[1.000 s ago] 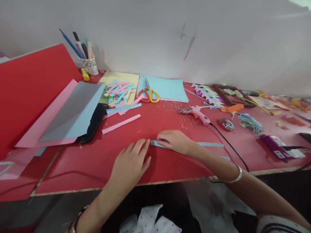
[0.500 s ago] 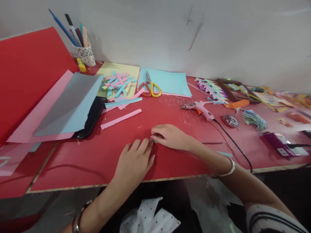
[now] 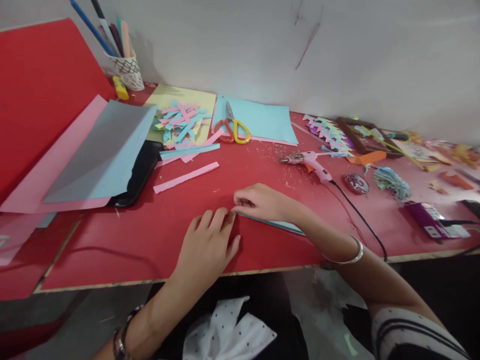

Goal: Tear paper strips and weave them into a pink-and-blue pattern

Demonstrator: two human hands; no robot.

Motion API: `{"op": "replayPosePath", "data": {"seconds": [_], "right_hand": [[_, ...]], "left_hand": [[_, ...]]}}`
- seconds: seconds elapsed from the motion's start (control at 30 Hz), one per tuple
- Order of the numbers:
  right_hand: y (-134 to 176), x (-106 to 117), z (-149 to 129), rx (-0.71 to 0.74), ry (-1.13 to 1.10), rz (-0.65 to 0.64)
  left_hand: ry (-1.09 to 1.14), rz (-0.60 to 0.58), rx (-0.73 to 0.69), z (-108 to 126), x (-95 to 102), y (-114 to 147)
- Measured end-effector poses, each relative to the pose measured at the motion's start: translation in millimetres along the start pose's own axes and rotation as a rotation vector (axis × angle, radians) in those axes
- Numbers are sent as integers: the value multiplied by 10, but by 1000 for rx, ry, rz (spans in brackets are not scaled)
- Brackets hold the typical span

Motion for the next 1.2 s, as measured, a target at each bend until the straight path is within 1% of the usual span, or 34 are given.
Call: {"op": "replayPosePath", "data": {"seconds": [0.2, 0.3, 0.43, 0.7, 1.03, 1.2], "right_hand": [[-19, 13, 12, 0, 24, 37], [-14, 20, 27, 31, 27, 101], [19, 7, 95, 3, -40, 178], [46, -21, 120, 5, -78, 252], [69, 6, 146, 24, -87, 263], [103, 35, 129, 19, -105, 251]], "left_hand": [[-4, -7, -2, -4, -14, 12], [11, -13, 10, -9, -29, 15], [7, -19, 22, -9, -32, 11], [7, -21, 20, -5, -23, 5], [-2, 21, 6, 10, 8, -3], [5, -5, 10, 5, -15, 6]]}}
Point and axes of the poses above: each hand's wrist, its own y-axis away from the middle knuckle, its own x-axis out of the back of the hand, z = x × y, the point moved 9 cm from there along -y, towards the middle knuckle, and after that the axes turned 14 degrees about z, right-handed, at the moved point
